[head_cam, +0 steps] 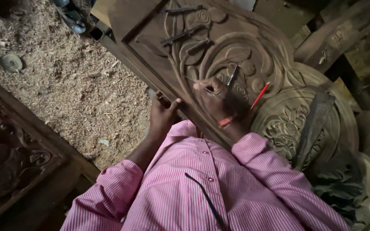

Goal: The person carves a floral design into a wooden panel using a chisel and mallet. They also use a red pencil to mark the wood and a metal square to measure and guide the carving.

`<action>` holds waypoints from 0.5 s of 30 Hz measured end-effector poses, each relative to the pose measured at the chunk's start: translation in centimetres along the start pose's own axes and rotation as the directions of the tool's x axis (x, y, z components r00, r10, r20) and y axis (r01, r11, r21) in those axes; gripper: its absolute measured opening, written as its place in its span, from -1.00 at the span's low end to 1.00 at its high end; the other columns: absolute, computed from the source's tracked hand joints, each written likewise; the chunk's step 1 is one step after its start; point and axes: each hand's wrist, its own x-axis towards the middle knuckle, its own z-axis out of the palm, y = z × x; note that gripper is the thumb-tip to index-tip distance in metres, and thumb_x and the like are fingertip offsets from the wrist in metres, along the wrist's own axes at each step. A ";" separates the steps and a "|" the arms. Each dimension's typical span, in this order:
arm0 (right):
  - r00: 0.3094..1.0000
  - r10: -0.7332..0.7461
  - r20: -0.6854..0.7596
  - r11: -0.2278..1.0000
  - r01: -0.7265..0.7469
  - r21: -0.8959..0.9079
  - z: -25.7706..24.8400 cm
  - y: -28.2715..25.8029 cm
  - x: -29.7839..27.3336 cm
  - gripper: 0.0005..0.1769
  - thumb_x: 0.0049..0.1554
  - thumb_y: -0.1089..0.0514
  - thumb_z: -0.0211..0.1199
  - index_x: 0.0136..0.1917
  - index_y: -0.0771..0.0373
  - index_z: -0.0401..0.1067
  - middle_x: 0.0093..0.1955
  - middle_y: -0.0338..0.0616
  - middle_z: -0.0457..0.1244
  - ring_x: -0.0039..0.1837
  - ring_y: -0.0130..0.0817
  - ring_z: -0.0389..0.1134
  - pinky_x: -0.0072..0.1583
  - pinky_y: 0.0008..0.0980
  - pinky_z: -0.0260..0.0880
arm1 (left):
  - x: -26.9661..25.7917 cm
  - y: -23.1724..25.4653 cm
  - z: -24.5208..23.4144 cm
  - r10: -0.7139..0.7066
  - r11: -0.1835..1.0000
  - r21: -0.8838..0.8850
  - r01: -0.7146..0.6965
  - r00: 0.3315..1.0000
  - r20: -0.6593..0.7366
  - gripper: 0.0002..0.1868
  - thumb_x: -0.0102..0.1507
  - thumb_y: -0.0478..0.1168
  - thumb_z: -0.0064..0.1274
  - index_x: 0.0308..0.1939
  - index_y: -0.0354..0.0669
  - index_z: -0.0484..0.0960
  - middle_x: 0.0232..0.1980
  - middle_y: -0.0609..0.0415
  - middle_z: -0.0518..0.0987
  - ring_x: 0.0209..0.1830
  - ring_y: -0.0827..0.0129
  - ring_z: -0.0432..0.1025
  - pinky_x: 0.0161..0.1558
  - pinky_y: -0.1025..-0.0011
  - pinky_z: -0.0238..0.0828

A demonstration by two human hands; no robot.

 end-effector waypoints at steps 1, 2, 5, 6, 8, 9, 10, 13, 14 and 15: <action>1.000 -0.008 0.023 1.000 0.008 -0.004 -0.7 -0.3 0.0 -0.92 0.19 0.35 0.36 -0.06 0.34 0.47 -0.02 -0.11 0.44 -0.03 -0.55 0.39 0.05 -0.49 0.44 | 0.1 0.0 0.0 -0.003 1.000 0.009 0.003 1.000 -0.001 -0.35 0.29 -0.31 0.19 0.37 -0.34 0.20 0.05 -0.08 0.61 0.00 0.27 0.59 -0.04 0.41 0.64; 0.999 -0.016 0.048 1.000 0.016 -0.007 -1.2 -0.6 0.1 -0.92 0.17 0.37 0.36 -0.06 0.35 0.48 -0.02 -0.07 0.44 -0.04 -0.52 0.40 0.05 -0.48 0.44 | 0.0 0.1 -0.1 -0.007 1.000 0.018 0.007 1.000 -0.005 -0.35 0.29 -0.31 0.20 0.37 -0.34 0.20 0.05 -0.07 0.61 0.01 0.27 0.59 -0.04 0.40 0.64; 0.940 -0.111 0.324 0.985 0.147 -0.090 -3.6 -1.3 1.3 -0.87 0.21 0.39 0.34 -0.07 0.29 0.41 0.09 -0.04 0.45 0.09 -0.44 0.49 0.14 -0.47 0.48 | -0.5 0.7 0.4 -0.147 0.986 0.072 0.150 0.988 -0.050 -0.35 0.28 -0.30 0.15 0.40 -0.30 0.22 0.03 -0.17 0.59 -0.13 0.11 0.55 -0.24 0.21 0.56; 0.952 -0.096 0.291 0.991 0.119 -0.063 -3.4 -1.4 1.6 -0.86 0.20 0.39 0.35 -0.07 0.28 0.40 0.08 -0.05 0.45 0.08 -0.44 0.49 0.12 -0.47 0.50 | -0.7 0.9 0.8 -0.092 0.991 0.087 0.098 0.993 -0.068 -0.28 0.26 -0.28 0.15 0.43 -0.27 0.14 0.10 -0.20 0.55 -0.05 0.08 0.55 -0.14 0.21 0.59; 0.971 -0.064 0.231 0.998 0.067 -0.006 -2.7 -1.6 2.1 -0.84 0.17 0.40 0.36 -0.05 0.28 0.40 0.05 -0.09 0.44 0.06 -0.43 0.49 0.09 -0.46 0.52 | -1.2 1.4 1.7 0.020 0.993 0.116 -0.007 0.994 -0.104 -0.15 0.22 -0.25 0.15 0.49 -0.22 0.00 0.23 -0.27 0.47 0.12 0.03 0.55 0.05 0.20 0.64; 0.972 -0.045 0.232 0.995 0.063 -0.071 -2.3 -1.9 2.0 -0.85 0.17 0.40 0.35 -0.02 0.28 0.44 0.03 -0.09 0.44 0.05 -0.40 0.48 0.09 -0.44 0.51 | -1.5 1.5 2.2 0.161 0.940 0.323 -0.109 0.977 -0.139 -0.04 0.18 -0.23 0.23 0.50 -0.27 -0.06 0.32 -0.37 0.31 0.26 -0.10 0.35 0.19 0.08 0.41; 0.972 -0.025 0.235 0.989 0.057 -0.134 -1.9 -2.4 1.6 -0.84 0.17 0.40 0.33 0.02 0.27 0.48 0.01 -0.09 0.44 0.04 -0.37 0.48 0.09 -0.41 0.49 | -1.9 1.7 2.5 0.302 0.834 0.520 -0.186 0.942 -0.146 0.07 0.14 -0.21 0.31 0.51 -0.32 -0.12 0.42 -0.46 0.16 0.39 -0.23 0.15 0.32 -0.03 0.19; 0.924 -0.185 0.334 0.943 0.263 -0.206 -1.5 -4.4 1.4 -0.76 0.12 0.37 0.30 0.09 0.27 0.52 0.06 -0.03 0.41 0.13 -0.21 0.46 0.19 -0.32 0.46 | -2.5 1.6 2.7 0.341 0.619 0.767 -0.169 0.938 -0.068 0.15 0.04 -0.15 0.42 0.53 -0.10 -0.05 0.58 -0.44 -0.13 0.59 -0.25 -0.22 0.51 -0.11 -0.24; 0.885 -0.268 0.380 0.909 0.363 -0.206 -1.7 -5.1 1.3 -0.72 0.10 0.36 0.30 0.11 0.27 0.53 0.10 0.01 0.39 0.18 -0.15 0.45 0.24 -0.28 0.45 | -2.5 1.4 2.8 0.288 0.584 0.799 -0.142 0.957 -0.042 0.15 0.01 -0.14 0.43 0.54 0.03 0.01 0.62 -0.38 -0.20 0.62 -0.20 -0.30 0.54 -0.10 -0.34; 0.870 -0.230 0.437 0.904 0.357 -0.235 -2.3 -5.8 1.0 -0.74 0.13 0.31 0.31 0.12 0.27 0.53 0.11 0.03 0.39 0.19 -0.13 0.44 0.24 -0.27 0.44 | -2.3 1.1 2.8 0.385 0.459 0.857 -0.233 0.922 0.045 0.05 0.06 -0.10 0.41 0.50 0.13 0.06 0.63 -0.34 -0.18 0.64 -0.18 -0.29 0.55 -0.10 -0.34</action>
